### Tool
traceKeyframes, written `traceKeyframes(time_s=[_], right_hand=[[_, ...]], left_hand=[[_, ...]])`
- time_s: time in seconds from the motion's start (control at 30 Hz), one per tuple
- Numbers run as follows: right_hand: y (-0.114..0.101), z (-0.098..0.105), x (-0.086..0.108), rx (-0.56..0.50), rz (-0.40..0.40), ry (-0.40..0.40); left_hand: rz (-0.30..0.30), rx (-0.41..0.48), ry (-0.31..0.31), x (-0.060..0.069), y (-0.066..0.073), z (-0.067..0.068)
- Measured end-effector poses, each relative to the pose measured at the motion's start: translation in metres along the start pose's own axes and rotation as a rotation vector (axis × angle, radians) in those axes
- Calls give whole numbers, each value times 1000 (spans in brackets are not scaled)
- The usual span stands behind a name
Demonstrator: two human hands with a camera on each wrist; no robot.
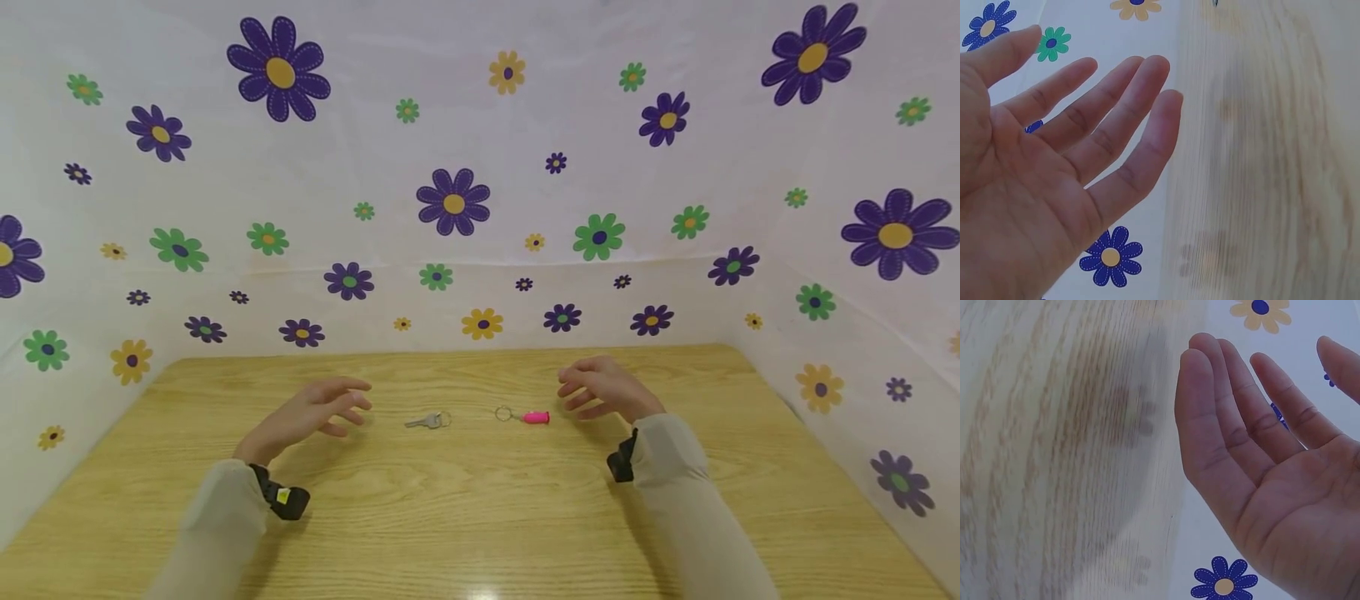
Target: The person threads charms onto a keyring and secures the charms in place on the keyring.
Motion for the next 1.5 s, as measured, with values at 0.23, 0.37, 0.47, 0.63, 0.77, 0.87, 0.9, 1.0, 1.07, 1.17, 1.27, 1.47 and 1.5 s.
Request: traceKeyframes(time_s=[0.23, 0.37, 0.47, 0.63, 0.77, 0.87, 0.9, 1.0, 1.07, 1.17, 1.27, 1.47, 1.5], right_hand=[[1, -5, -2, 3, -17, 1], [0, -8, -3, 9, -26, -3], [-2, -9, -4, 16, -26, -7], [-2, -11, -7, 20, -30, -11], [1, -13, -10, 32, -43, -7], [2, -15, -11, 43, -40, -6], [2, -16, -12, 43, -40, -5], [2, -19, -13, 37, -37, -10], [3, -21, -13, 31, -42, -13], [4, -22, -14, 33, -52, -17], [4, -22, -15, 48, -60, -11], [5, -26, -21, 66, -68, -17], [5, -28, -22, 65, -68, -22]], left_hand=[[-15, 14, -18, -8, 5, -10], [-8, 27, -34, -11, 6, -16], [12, 32, -39, -14, 5, -20], [40, 35, -34, -19, 4, -25], [55, 44, -43, -24, 2, -31], [63, 47, -44, -28, 1, -35], [63, 49, -48, -30, 1, -37], [68, 52, -58, -33, 0, -42], [81, 54, -68, -35, -2, -46], [96, 50, -78, -37, -4, -49], [103, 48, -83, -40, -6, -50], [121, 50, -90, -43, -9, -50], [123, 51, -91, -42, -9, -49]])
Point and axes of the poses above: each hand's wrist, its own x-axis away from the middle knuckle, its own z-axis out of the back of the hand, y = z × x, the point moved 9 cm from there along -x, towards the middle knuckle, and after that the axes turned 14 degrees about y, right-handed, at the moved point
